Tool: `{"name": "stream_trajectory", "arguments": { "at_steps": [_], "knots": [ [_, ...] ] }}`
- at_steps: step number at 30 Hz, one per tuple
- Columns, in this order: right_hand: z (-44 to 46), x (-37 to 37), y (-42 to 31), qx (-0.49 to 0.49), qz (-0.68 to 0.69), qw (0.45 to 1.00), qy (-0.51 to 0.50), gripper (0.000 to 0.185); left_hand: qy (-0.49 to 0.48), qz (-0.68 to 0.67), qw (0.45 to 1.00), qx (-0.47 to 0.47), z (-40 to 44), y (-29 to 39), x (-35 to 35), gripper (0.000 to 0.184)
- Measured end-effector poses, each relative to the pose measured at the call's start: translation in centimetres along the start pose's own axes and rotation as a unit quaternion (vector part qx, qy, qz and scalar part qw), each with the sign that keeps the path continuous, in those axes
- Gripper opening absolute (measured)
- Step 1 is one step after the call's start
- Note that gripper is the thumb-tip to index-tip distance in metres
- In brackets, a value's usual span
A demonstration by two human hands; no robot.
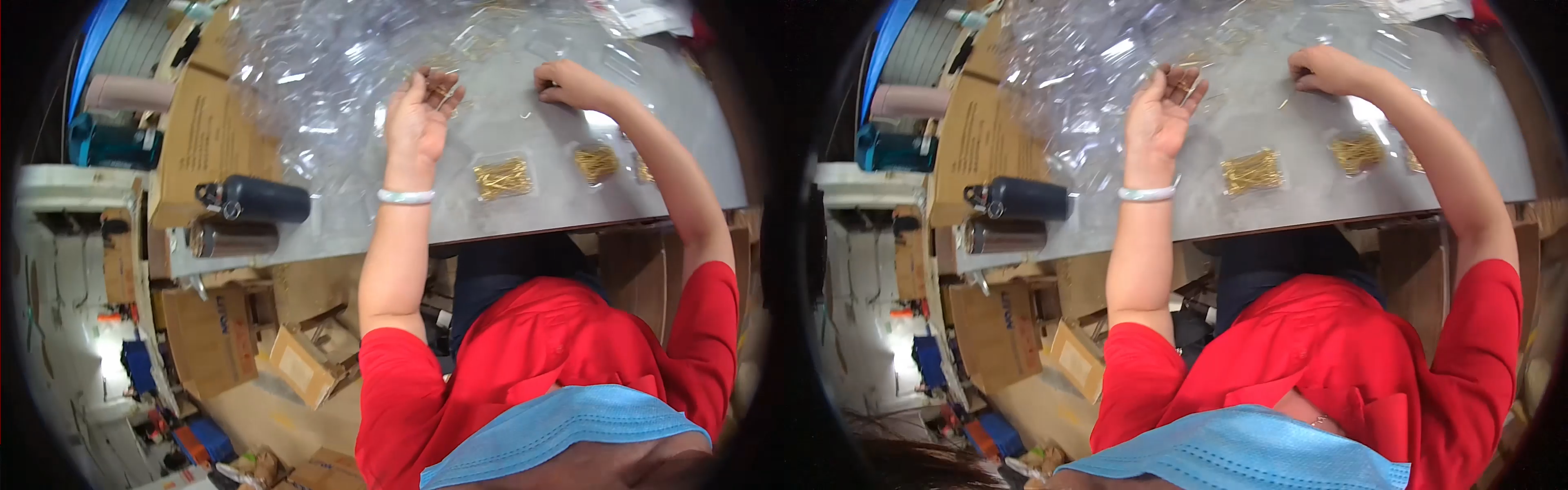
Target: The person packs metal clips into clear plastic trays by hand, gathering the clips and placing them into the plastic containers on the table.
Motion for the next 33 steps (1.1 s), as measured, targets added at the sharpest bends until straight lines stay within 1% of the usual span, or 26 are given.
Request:
{"name": "stream_trajectory", "arguments": {
  "at_steps": [3, 6, 7, 9, 10, 12, 13, 16, 19, 22, 23, 26, 29, 31, 33],
  "knots": [
    [-0.5, 0.8, 1.6, -0.037, 0.059, 0.997, -0.039, 0.018, -0.014, 0.062, 0.998, 0.024, -0.1, -0.8, -2.1, 0.017],
    [-0.6, 2.6, -0.2, -0.11, 0.153, 0.981, -0.046, 0.017, -0.062, 0.213, 0.973, 0.055, 0.4, -2.0, -4.6, 0.024],
    [-0.4, 2.7, -0.1, -0.125, 0.157, 0.979, -0.034, 0.017, -0.082, 0.275, 0.955, 0.071, 0.6, -2.6, -5.3, 0.025],
    [-0.2, 2.6, 0.1, -0.179, 0.193, 0.963, -0.05, 0.017, -0.119, 0.395, 0.906, 0.101, 1.6, -4.0, -6.8, 0.029],
    [-0.3, 2.5, 0.2, -0.206, 0.21, 0.954, -0.057, 0.017, -0.121, 0.425, 0.891, 0.105, 2.2, -4.8, -7.0, 0.028],
    [-0.5, 1.9, 0.4, -0.182, 0.167, 0.968, -0.043, 0.02, -0.126, 0.485, 0.858, 0.113, 3.5, -6.5, -7.0, 0.028],
    [-0.7, 1.4, 0.7, -0.172, 0.145, 0.974, -0.036, 0.021, -0.125, 0.479, 0.86, 0.124, 3.8, -7.2, -7.1, 0.025],
    [-1.3, 1.3, 1.8, -0.109, 0.047, 0.992, 0.033, 0.024, -0.11, 0.499, 0.846, 0.151, 4.2, -7.9, -7.0, 0.023],
    [-2.1, 2.0, 0.7, 0.016, 0.011, 0.998, 0.065, 0.027, -0.089, 0.511, 0.842, 0.148, 4.2, -8.0, -6.6, 0.023],
    [-2.4, 2.1, -1.5, 0.041, 0.006, 0.998, -0.056, 0.028, -0.096, 0.49, 0.856, 0.136, 3.8, -7.5, -6.4, 0.024],
    [-2.8, 2.3, -2.4, 0.107, -0.061, 0.992, -0.037, 0.029, -0.093, 0.483, 0.86, 0.138, 3.8, -7.4, -6.3, 0.023],
    [-3.1, 2.1, -2.6, 0.129, -0.093, 0.986, -0.045, 0.023, -0.08, 0.457, 0.874, 0.142, 3.6, -7.1, -5.8, 0.023],
    [-2.7, 1.8, -1.5, 0.11, -0.147, 0.981, -0.065, 0.017, -0.068, 0.423, 0.893, 0.137, 3.4, -7.1, -5.7, 0.022],
    [-2.7, 1.7, -1.7, 0.072, -0.172, 0.981, -0.055, 0.014, -0.065, 0.397, 0.907, 0.126, 3.6, -7.2, -5.6, 0.022],
    [-2.8, 1.6, -1.5, 0.042, -0.199, 0.978, -0.044, 0.012, -0.082, 0.442, 0.887, 0.103, 3.8, -6.7, -5.6, 0.023]
  ]
}}
Point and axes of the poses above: each hand's wrist, its own z-axis towards the middle knuckle, its own x-axis out of the back of the hand, y = z × x, the point moved 4 cm from there along z, towards the middle knuckle, and after that the axes turned 1 degree about -z, right-handed, at the moved point
